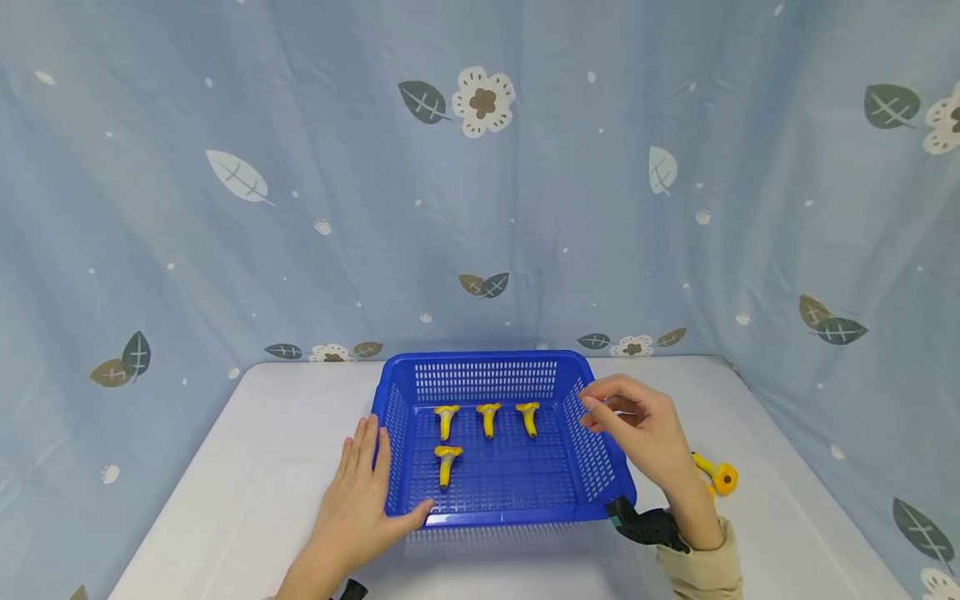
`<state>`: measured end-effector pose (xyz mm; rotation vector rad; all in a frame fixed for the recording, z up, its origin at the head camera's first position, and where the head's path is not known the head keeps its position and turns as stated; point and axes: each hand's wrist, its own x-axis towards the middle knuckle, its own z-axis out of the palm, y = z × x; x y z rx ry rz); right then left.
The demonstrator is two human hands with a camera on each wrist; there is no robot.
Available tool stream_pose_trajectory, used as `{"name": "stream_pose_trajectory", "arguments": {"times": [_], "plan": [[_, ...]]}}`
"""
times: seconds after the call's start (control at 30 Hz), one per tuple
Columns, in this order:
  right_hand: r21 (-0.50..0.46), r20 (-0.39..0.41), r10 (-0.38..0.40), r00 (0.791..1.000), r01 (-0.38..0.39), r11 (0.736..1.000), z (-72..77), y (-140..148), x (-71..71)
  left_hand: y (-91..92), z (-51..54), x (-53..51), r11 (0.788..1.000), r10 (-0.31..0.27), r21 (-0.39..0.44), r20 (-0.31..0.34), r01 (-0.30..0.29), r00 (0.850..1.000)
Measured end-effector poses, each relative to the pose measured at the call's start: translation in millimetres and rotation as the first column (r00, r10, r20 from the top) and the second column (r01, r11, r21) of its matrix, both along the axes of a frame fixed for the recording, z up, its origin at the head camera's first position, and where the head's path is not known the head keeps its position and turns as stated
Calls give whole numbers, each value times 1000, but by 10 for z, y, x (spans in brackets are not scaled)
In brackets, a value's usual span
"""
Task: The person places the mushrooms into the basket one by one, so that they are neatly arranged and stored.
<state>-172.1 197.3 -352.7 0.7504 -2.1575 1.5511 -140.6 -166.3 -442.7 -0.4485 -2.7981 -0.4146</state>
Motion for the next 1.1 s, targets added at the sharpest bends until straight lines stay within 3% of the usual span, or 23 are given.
{"name": "stream_pose_trajectory", "arguments": {"times": [0.2, 0.43, 0.63, 0.77, 0.9, 1.0, 1.1], "plan": [[45, 20, -127, 992, 126, 991, 82, 379, 44, 10, 13, -9, 1000, 0, 0, -6, 0, 1000], [170, 77, -253, 964, 238, 956, -54, 913, 63, 12, 11, -1, 1000, 1, 0, 13, -1, 1000], [300, 33, -241, 970, 221, 928, -262, 1313, 45, -1, 0, 8, 1000, -4, 7, 9, 4, 1000], [418, 26, -259, 965, 225, 880, -401, 1494, 3, -11, -6, 8, 1000, -10, 8, -7, 10, 1000], [511, 113, -275, 955, 181, 840, -520, 1638, -37, -13, -5, 0, 1000, -17, 2, -18, 17, 1000], [565, 218, -299, 929, 129, 815, -593, 1715, -53, -15, -3, 3, 1000, -17, 5, -14, 17, 1000], [587, 293, -307, 906, 83, 805, -675, 1802, -60, -14, 3, 7, 1000, -16, 7, -5, 16, 1000]]}}
